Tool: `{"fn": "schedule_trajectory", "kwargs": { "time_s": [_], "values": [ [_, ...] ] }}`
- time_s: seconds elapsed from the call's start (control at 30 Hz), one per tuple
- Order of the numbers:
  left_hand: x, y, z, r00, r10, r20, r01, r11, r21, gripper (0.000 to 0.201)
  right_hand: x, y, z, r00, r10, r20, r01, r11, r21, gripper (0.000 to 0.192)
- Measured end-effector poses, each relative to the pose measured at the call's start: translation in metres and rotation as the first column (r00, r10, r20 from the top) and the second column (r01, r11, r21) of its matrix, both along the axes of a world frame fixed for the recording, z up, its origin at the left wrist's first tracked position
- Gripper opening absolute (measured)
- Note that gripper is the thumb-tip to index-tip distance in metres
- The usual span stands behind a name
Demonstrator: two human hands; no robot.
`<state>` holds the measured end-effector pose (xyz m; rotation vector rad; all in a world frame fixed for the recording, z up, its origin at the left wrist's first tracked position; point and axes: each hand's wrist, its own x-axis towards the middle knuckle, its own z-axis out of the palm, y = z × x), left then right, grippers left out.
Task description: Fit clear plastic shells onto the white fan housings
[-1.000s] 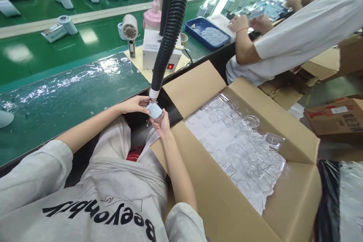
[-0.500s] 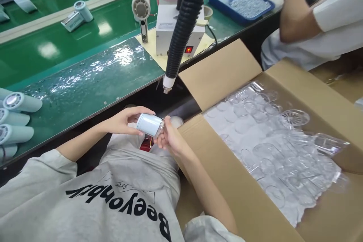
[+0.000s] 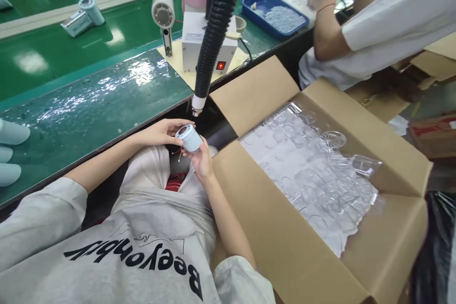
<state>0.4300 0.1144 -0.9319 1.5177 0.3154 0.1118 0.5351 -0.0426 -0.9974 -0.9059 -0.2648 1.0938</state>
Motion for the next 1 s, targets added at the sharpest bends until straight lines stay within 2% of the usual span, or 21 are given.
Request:
{"fn": "schedule_trajectory", "kwargs": {
  "time_s": [0.1, 0.2, 0.4, 0.5, 0.6, 0.67, 0.77, 0.87, 0.93, 1.0],
  "values": [
    [0.028, 0.018, -0.002, 0.998, -0.051, -0.039, 0.051, 0.999, 0.018, 0.086, 0.007, 0.019, -0.011, 0.997, -0.071, -0.013, 0.071, 0.997, 0.021, 0.044],
    [0.038, 0.03, -0.004, 0.996, -0.084, -0.037, 0.085, 0.995, 0.041, 0.081, 0.013, 0.03, -0.016, 0.995, -0.092, -0.023, 0.093, 0.995, 0.03, 0.043],
    [0.023, 0.039, -0.005, 1.0, -0.013, -0.011, 0.013, 1.0, 0.023, 0.078, 0.015, 0.04, -0.015, 1.0, -0.027, -0.013, 0.027, 0.999, 0.017, 0.043],
    [0.019, 0.039, -0.005, 0.999, 0.035, -0.016, -0.035, 0.999, 0.004, 0.078, 0.017, 0.042, -0.01, 1.0, 0.017, 0.014, -0.017, 1.0, 0.001, 0.046],
    [0.016, 0.037, -0.003, 1.0, 0.024, -0.008, -0.024, 1.0, -0.019, 0.076, 0.02, 0.038, 0.0, 0.997, 0.044, 0.063, -0.043, 0.999, -0.022, 0.049],
    [0.011, 0.031, 0.001, 1.0, -0.009, 0.022, 0.009, 1.0, -0.013, 0.074, 0.021, 0.031, 0.007, 0.992, 0.069, 0.101, -0.065, 0.997, -0.044, 0.051],
    [-0.007, 0.011, 0.01, 0.997, -0.04, 0.072, 0.035, 0.996, 0.079, 0.072, 0.017, 0.01, 0.019, 0.982, 0.132, 0.136, -0.121, 0.989, -0.085, 0.055],
    [-0.031, -0.016, 0.021, 0.996, -0.063, 0.07, 0.05, 0.985, 0.167, 0.067, 0.009, -0.02, 0.032, 0.943, 0.267, 0.199, -0.24, 0.959, -0.15, 0.059],
    [-0.046, -0.035, 0.027, 0.996, -0.049, 0.07, 0.038, 0.988, 0.151, 0.062, 0.006, -0.039, 0.041, 0.876, 0.352, 0.328, -0.308, 0.934, -0.181, 0.065],
    [-0.059, -0.052, 0.03, 0.998, -0.003, 0.057, -0.001, 0.998, 0.069, 0.061, 0.007, -0.054, 0.049, 0.758, 0.334, 0.561, -0.299, 0.941, -0.157, 0.075]
  ]
}}
